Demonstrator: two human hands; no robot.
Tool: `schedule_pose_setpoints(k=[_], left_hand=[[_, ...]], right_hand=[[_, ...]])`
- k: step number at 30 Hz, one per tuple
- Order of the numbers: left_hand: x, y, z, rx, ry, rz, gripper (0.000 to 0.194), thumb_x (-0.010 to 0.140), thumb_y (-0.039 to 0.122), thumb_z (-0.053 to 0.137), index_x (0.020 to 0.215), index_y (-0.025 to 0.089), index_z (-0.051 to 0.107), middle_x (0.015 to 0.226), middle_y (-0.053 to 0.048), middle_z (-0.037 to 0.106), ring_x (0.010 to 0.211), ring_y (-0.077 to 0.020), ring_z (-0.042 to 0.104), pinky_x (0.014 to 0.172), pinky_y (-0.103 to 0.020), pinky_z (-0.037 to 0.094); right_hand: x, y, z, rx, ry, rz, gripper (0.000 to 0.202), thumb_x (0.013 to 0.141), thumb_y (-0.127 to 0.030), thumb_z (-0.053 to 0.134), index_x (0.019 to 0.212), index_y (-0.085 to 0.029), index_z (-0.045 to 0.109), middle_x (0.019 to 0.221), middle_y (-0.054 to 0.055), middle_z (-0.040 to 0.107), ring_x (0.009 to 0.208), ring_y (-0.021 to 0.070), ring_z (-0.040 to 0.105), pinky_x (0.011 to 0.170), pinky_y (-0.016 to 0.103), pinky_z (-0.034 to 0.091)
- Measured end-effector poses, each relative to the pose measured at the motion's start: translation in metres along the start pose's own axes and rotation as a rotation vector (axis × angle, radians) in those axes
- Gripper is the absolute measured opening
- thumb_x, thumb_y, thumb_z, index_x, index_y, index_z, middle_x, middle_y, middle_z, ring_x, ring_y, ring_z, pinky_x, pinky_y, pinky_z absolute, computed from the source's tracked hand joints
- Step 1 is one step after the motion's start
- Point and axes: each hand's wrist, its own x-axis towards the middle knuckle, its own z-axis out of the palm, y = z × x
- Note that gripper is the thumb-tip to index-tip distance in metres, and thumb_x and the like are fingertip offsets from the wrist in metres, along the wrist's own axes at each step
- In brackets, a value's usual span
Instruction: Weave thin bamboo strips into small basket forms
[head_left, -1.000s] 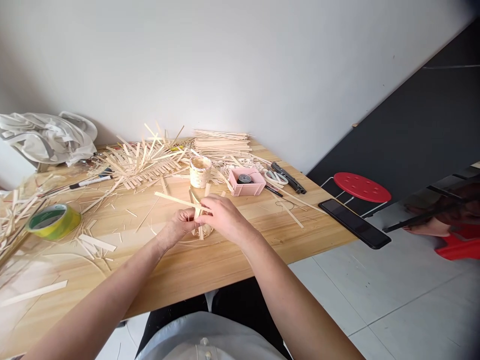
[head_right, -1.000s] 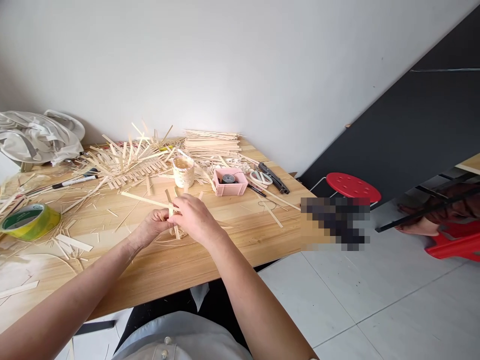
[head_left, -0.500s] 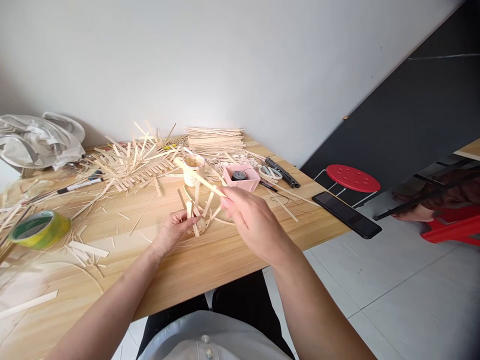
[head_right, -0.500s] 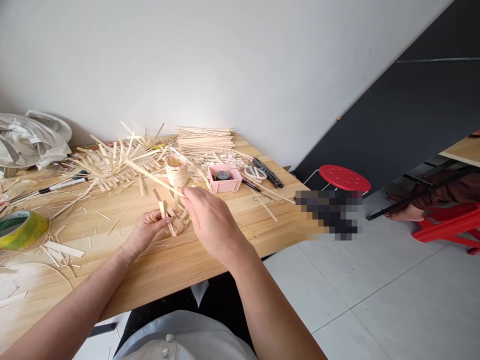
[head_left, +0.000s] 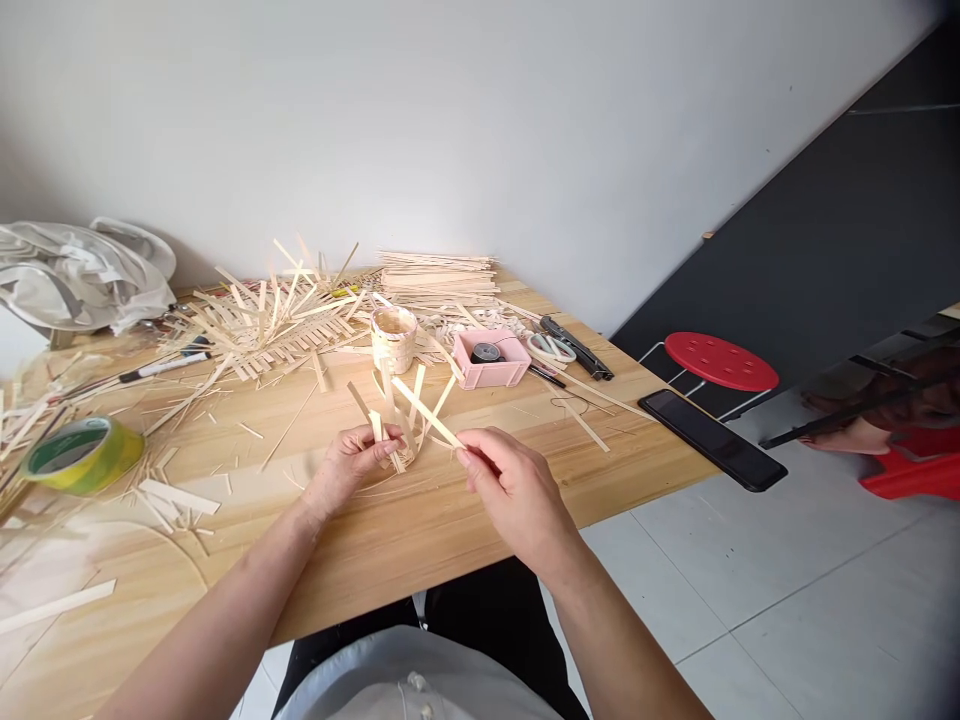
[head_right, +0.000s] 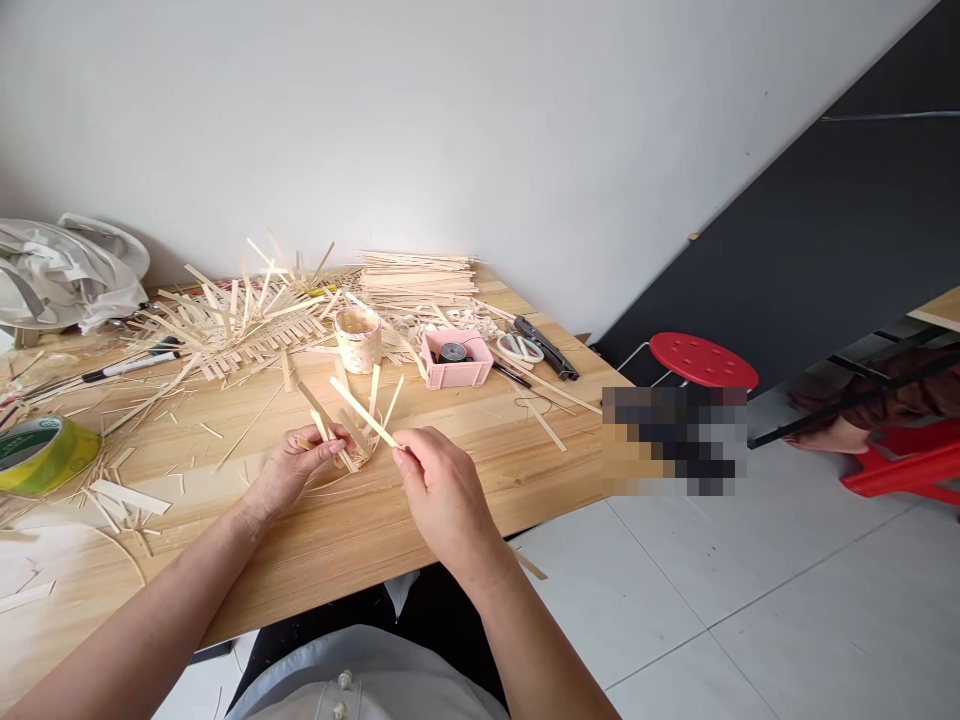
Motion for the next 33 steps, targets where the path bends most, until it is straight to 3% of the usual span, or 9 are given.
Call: schedule_pose_setpoints(k=[6, 11, 19, 24, 33], left_hand=[[0.001, -0.006, -0.001, -0.057, -0.077, 0.085, 0.023, 0.067, 0.034, 0.069, 0.078, 0.016, 0.059, 0.077, -0.002, 0.065, 0.069, -0.0132, 0.057, 0.066, -0.027, 0.045], [0.002, -0.011, -0.001, -0.145, -0.049, 0.112, 0.019, 0.063, 0.029, 0.073, 0.067, 0.016, 0.058, 0.062, 0.004, 0.057, 0.058, -0.0084, 0.049, 0.060, -0.022, 0.041], [0.004, -0.011, -0.003, -0.124, -0.022, 0.080, 0.017, 0.063, 0.031, 0.073, 0.067, 0.015, 0.067, 0.062, 0.000, 0.061, 0.060, -0.0103, 0.050, 0.060, -0.024, 0.042], [0.003, -0.009, -0.002, -0.116, -0.004, 0.074, 0.020, 0.062, 0.031, 0.073, 0.070, 0.014, 0.069, 0.062, 0.000, 0.062, 0.058, -0.0100, 0.051, 0.060, -0.023, 0.042], [0.005, -0.012, -0.003, -0.105, -0.065, 0.086, 0.019, 0.065, 0.030, 0.071, 0.073, 0.014, 0.068, 0.068, -0.002, 0.066, 0.063, -0.0124, 0.056, 0.066, -0.026, 0.045]], right_hand=[[0.002, -0.003, 0.018, -0.009, -0.026, -0.026, 0.016, 0.082, -0.010, 0.044, 0.081, -0.020, 0.057, 0.076, 0.002, 0.062, 0.070, 0.0151, 0.056, 0.063, 0.024, 0.041], [0.007, -0.013, 0.022, 0.045, -0.013, -0.134, 0.017, 0.085, -0.013, 0.041, 0.082, -0.019, 0.056, 0.077, 0.004, 0.060, 0.071, 0.0149, 0.056, 0.064, 0.024, 0.042], [0.029, -0.002, 0.039, 0.160, -0.087, 0.068, 0.015, 0.080, -0.010, 0.044, 0.079, -0.018, 0.056, 0.070, 0.000, 0.061, 0.059, 0.0112, 0.057, 0.059, 0.022, 0.042], [0.035, 0.007, 0.041, 0.148, -0.159, 0.035, 0.017, 0.079, -0.011, 0.046, 0.080, -0.019, 0.061, 0.067, -0.001, 0.062, 0.065, 0.0126, 0.058, 0.061, 0.021, 0.040], [0.045, 0.013, 0.040, 0.369, -0.270, 0.080, 0.016, 0.076, -0.011, 0.047, 0.081, -0.018, 0.061, 0.073, -0.001, 0.063, 0.070, 0.0123, 0.057, 0.067, 0.023, 0.042]])
